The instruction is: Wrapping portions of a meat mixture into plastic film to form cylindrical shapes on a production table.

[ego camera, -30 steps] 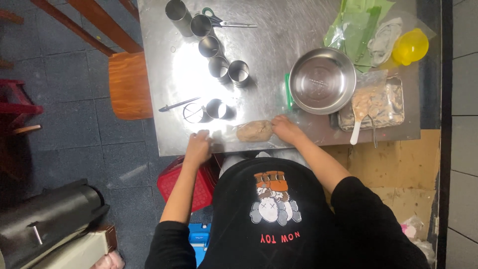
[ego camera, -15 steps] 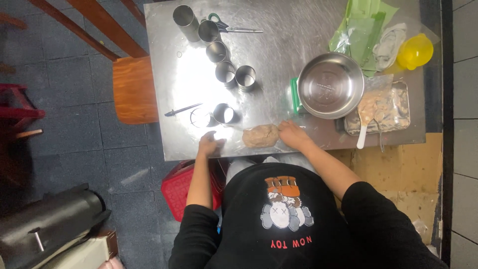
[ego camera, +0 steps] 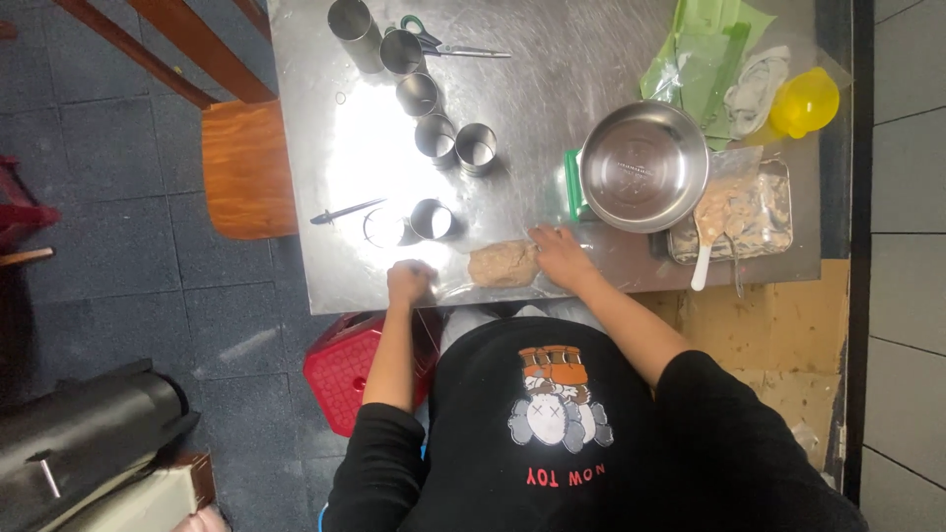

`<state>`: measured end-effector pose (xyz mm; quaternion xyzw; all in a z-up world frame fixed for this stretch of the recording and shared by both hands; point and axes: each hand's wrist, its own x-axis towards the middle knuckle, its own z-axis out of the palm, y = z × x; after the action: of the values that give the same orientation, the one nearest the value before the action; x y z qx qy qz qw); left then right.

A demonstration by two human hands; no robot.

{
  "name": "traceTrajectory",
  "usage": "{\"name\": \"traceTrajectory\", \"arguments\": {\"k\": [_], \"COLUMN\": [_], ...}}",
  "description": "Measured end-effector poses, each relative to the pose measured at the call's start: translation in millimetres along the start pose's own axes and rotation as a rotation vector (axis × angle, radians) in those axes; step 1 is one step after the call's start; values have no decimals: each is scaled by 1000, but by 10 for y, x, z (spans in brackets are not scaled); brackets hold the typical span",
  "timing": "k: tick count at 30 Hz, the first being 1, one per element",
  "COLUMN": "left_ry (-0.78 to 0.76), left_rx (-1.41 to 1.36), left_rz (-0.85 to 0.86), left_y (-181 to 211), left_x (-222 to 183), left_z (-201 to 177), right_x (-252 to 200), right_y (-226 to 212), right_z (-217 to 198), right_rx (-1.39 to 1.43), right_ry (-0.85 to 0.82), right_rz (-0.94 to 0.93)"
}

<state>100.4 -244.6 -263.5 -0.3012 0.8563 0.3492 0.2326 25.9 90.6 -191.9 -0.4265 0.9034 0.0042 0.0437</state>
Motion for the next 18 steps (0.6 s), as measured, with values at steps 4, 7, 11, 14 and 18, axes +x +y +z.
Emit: {"name": "traceTrajectory", "arguments": {"k": [4, 7, 11, 14, 18], "left_ry": [81, 209, 392, 121, 41], "left_rx": [100, 287, 264, 479, 860], "left_rz": [19, 126, 726, 827, 855], "left_y": [-80, 123, 965, 1706, 1793], "left_x": [-43, -348, -1034, -1342, -1072], "left_z": [-46, -236, -470, -413, 82], "right_x": [132, 153, 61, 17, -10], "right_y": [2, 61, 108, 89, 77], "right_z": [173, 482, 671, 465, 491], "right_rx": [-24, -5, 56, 89, 117], "right_ry": [71, 99, 93, 107, 158], "right_rz": [-48, -99, -107, -120, -125]}}
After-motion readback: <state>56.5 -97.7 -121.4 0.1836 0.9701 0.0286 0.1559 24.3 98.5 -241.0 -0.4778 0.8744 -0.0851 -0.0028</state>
